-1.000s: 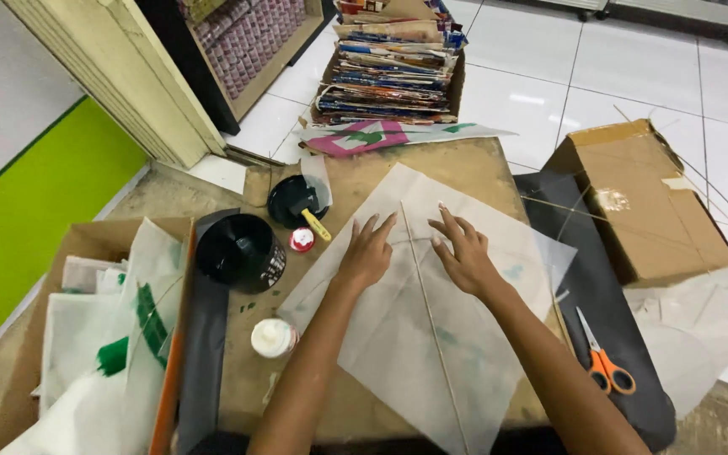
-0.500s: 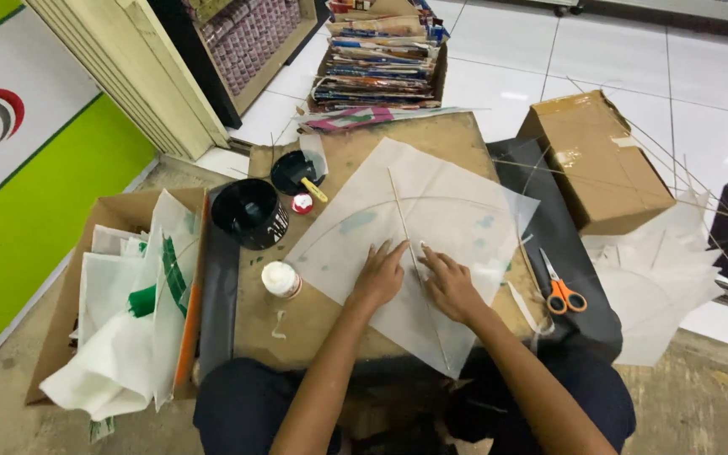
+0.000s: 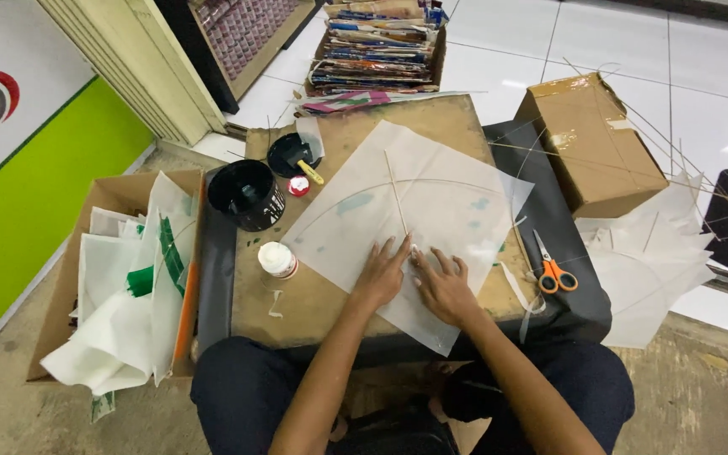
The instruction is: Assembling a kite by gluing bamboo sticks to paper and trimming the edges with scissors
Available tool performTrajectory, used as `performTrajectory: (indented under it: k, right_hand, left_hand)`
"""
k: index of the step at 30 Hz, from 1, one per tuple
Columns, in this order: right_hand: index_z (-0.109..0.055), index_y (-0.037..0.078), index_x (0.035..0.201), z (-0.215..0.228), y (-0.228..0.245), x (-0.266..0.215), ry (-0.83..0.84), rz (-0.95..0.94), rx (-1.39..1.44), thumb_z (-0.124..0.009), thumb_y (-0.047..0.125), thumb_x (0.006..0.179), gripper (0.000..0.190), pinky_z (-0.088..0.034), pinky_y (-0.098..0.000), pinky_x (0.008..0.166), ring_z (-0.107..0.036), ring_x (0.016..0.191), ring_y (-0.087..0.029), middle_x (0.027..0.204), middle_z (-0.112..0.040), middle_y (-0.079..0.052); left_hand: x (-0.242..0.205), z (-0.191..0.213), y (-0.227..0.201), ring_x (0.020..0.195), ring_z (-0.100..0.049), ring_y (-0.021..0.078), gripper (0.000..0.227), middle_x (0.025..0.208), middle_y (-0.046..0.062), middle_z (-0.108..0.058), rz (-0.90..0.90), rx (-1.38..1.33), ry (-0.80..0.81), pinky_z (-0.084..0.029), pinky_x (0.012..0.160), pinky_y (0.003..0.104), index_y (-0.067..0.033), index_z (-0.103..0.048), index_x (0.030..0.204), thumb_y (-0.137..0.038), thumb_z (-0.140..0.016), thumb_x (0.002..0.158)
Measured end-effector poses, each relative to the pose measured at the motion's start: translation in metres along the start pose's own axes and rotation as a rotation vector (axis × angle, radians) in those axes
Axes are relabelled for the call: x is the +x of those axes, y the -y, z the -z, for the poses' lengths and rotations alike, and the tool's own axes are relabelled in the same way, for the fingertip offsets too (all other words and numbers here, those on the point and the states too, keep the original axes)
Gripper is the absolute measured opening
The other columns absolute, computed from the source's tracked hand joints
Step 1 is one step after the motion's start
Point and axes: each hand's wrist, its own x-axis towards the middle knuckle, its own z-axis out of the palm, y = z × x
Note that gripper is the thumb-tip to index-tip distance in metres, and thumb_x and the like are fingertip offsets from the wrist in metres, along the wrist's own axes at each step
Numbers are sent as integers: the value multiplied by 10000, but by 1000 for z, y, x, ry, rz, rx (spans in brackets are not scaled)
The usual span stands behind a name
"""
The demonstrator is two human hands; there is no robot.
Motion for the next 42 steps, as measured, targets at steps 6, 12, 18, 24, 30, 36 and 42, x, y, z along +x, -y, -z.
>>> performTrajectory:
  k: [6, 12, 18, 24, 30, 36, 42]
  right_hand:
    - [-202, 207, 1625, 0, 8, -8, -25, 17, 8, -286, 478, 1078, 616, -151, -585, 1183, -247, 1530, -262, 1514, -507, -20]
    - [-284, 206, 1605, -21, 7, -27, -191, 51, -63, -320, 472, 1067, 602, -158, -610, 1142, -295, 1509, -276, 1424, -584, -23]
    - [-354, 192, 1579, -30, 5, -46, -310, 94, -115, -326, 460, 1072, 575, -167, -594, 1112, -344, 1477, -262, 1297, -654, -11]
    - [-285, 190, 1612, -29, 9, -57, -250, 58, -82, -335, 464, 1075, 605, -175, -572, 1103, -321, 1483, -267, 1325, -643, -22]
    - [-178, 205, 1646, -13, 19, -61, -113, -38, 91, -322, 451, 1094, 621, -149, -559, 1151, -267, 1502, -261, 1442, -549, -57]
    - [-25, 205, 1659, 2, 28, -62, 7, -73, 160, -262, 443, 1102, 650, -84, -592, 1173, -186, 1536, -283, 1535, -482, -4]
    - [-53, 202, 1659, -13, 21, -61, -13, -92, 170, -280, 433, 1112, 636, -131, -597, 1169, -214, 1532, -280, 1520, -508, 9]
  left_hand:
    - [1, -1, -3, 1492, -359, 386, 687, 1412, 163, -626, -10, 112, -15, -183, 1232, 611, -64, -229, 1622, -17, -409, 961]
    - [5, -10, -1, 1481, -379, 391, 734, 1398, 209, -625, -24, 236, -9, -207, 1220, 620, -108, -188, 1638, -49, -462, 960]
    - [6, -13, -4, 1489, -367, 392, 750, 1446, 245, -569, 4, 290, 6, -201, 1223, 616, -156, -193, 1640, -66, -482, 954]
    - [1, -26, -9, 1481, -368, 391, 768, 1466, 134, -591, -15, 332, -60, -204, 1209, 650, -137, -190, 1644, -69, -499, 944]
    - [-19, -42, -8, 1494, -353, 385, 721, 1468, 135, -588, -17, 158, -59, -165, 1224, 645, -121, -213, 1639, -35, -439, 960]
    - [-40, -42, -15, 1480, -370, 398, 689, 1402, 146, -637, -88, 165, -81, -196, 1210, 662, -99, -249, 1622, -13, -419, 960]
    - [-50, -42, -22, 1488, -358, 392, 693, 1409, 137, -633, -100, 182, -76, -203, 1207, 667, -104, -256, 1620, -24, -448, 958]
